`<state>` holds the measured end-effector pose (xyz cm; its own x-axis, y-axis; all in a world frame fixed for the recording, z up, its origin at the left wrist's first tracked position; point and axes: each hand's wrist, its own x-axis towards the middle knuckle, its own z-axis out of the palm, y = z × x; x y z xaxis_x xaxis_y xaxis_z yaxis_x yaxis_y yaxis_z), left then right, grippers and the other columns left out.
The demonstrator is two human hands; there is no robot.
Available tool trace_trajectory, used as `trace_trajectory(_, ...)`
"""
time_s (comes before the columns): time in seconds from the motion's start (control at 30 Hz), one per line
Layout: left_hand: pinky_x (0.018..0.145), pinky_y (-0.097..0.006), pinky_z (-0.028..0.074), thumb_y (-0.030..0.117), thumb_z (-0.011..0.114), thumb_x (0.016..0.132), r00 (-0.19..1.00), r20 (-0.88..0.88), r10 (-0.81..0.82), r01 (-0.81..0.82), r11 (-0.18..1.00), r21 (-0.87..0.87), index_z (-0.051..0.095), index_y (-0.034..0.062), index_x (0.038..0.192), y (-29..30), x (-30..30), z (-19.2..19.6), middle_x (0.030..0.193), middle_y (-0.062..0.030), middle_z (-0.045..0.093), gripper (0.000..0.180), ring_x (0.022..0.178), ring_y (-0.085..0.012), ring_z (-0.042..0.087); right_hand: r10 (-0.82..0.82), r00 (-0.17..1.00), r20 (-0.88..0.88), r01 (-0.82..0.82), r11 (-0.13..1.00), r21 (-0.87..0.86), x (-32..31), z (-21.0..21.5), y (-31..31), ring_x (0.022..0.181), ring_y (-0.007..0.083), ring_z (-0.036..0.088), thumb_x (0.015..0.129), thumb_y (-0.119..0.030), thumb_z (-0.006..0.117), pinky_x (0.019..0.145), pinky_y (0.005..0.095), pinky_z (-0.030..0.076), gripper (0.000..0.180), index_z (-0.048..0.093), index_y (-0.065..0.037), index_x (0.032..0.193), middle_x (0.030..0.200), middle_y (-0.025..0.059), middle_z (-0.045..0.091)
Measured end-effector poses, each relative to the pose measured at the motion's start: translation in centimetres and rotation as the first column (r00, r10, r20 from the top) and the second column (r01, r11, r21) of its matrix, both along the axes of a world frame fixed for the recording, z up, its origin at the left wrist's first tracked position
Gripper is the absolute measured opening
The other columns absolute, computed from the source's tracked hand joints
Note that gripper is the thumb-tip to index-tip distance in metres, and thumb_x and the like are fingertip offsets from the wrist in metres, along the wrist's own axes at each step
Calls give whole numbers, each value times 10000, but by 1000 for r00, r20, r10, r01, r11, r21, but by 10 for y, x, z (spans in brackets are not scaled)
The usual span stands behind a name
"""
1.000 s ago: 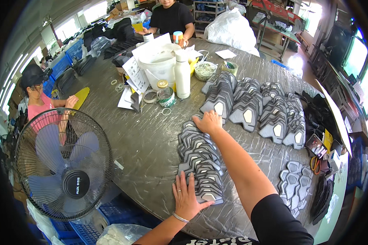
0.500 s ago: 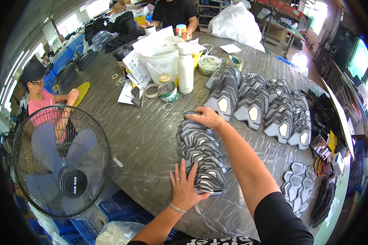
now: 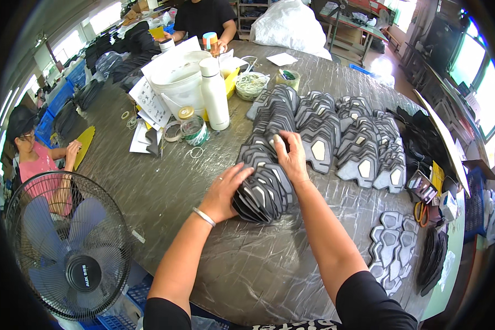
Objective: The person assembles shoe components by hand, taking small white pieces from a large plastic bag and fitting them into corresponding slots on grey foam shapes arranged on a table.
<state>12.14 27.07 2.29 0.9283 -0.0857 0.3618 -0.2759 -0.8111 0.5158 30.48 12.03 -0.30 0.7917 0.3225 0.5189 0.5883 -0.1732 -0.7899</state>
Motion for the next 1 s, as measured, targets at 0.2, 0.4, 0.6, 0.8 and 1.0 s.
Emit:
trace_trajectory(0.2, 1102, -446, 330, 235, 882, 546, 960, -257, 110, -79, 989, 128, 264, 99, 1475, -3, -12, 18, 1510, -218, 250, 1125, 1358, -415, 318, 87, 951, -296, -57, 992, 110, -20, -10, -45, 1394, 296, 302, 998, -336, 461, 1139, 341, 220, 559, 373, 25, 1416, 1488, 197, 338)
trace_trajectory(0.4, 1143, -550, 203, 501, 911, 420, 886, -420, 197, -110, 969, 222, 85, -14, 1497, -17, -10, 28, 1568, -211, 82, 1451, 1444, -411, 98, 128, 916, -379, -165, 984, -69, -101, -22, -44, 1460, 336, 109, 1005, -372, 421, 1174, 374, 123, 695, 155, 55, 1484, 1551, 272, 119)
trace_trajectory(0.6, 1164, -498, 185, 534, 912, 393, 901, -424, 90, -29, 989, 148, 36, 23, 1510, 5, 7, 15, 1561, -247, 59, 1508, 1437, -433, 105, -39, 929, -368, 39, 999, -8, -113, -6, -35, 1447, 412, 96, 996, -378, 435, 1170, 412, 113, 718, 151, 77, 1473, 1540, 309, 91)
trace_trajectory(0.8, 1167, -480, 195, 543, 908, 403, 838, -544, -32, 96, 991, 90, 19, 105, 1528, 16, 17, 32, 1553, -272, 47, 1499, 1435, -440, 99, -54, 939, -338, 32, 997, -69, -148, -6, -17, 1438, 440, 73, 967, -368, 478, 1160, 469, 91, 774, 104, 80, 1475, 1536, 315, 85)
trace_trajectory(1.0, 1174, -479, 157, 574, 885, 438, 882, -471, -17, 85, 989, 124, -7, 64, 1521, 23, -3, 22, 1568, -236, 43, 1493, 1447, -420, 65, -34, 976, -213, 21, 998, -61, -149, -15, -46, 1430, 457, 92, 915, -379, 571, 1150, 480, 134, 868, 88, 67, 1481, 1528, 330, 64)
